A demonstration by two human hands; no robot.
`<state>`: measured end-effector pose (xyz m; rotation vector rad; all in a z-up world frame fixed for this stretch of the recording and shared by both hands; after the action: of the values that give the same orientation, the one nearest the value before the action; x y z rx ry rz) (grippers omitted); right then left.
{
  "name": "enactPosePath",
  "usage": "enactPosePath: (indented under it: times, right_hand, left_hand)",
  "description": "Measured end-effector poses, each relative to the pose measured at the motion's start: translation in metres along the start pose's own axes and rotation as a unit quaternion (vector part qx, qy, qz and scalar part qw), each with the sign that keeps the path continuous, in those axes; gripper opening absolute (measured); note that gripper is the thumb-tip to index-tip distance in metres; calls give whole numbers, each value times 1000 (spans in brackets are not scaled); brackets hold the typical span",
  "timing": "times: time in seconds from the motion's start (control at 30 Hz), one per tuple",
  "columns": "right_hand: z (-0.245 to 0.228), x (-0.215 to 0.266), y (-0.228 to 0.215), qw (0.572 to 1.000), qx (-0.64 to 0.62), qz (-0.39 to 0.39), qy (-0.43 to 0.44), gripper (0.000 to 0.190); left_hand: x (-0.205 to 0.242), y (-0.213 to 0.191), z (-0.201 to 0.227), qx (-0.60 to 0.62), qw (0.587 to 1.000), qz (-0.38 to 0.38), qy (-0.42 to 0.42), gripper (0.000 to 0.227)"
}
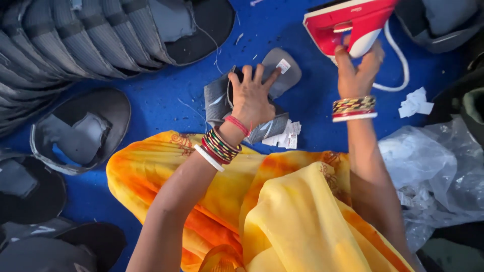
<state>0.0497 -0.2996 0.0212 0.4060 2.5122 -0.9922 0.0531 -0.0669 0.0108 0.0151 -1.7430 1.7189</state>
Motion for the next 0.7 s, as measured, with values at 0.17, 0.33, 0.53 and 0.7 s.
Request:
enactPosePath:
  times: [0.17,0.33,0.53,0.7]
  right_hand:
    - [-5,-53,-4,948,-229,-169,143,43]
    - [-33,-59,30,921,227,-306,82,59]
    - [-51,-37,60,881,269,-366,133,58]
    - [-50,-51,64,874,274,-368,159,58]
  left_hand:
    - [0,0,0,-11,998,-52,-18,96]
    - [-2,-6,-2,-9,999,-39,-14,95]
    - [19,11,-33,87,995,39,37,77]
    - [52,8,-70,254,951,130,122,92]
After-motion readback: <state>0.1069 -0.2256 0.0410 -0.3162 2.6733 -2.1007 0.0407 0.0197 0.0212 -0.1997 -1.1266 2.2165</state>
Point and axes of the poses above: each hand's wrist, its own x-axis away from the middle knuckle, its own y-axis out of the palm, z = x × y, the point moved 4 cm from there along -x, towards the middle knuckle, and after that the axes turned 15 degrees about -z, right-handed, at the moved point
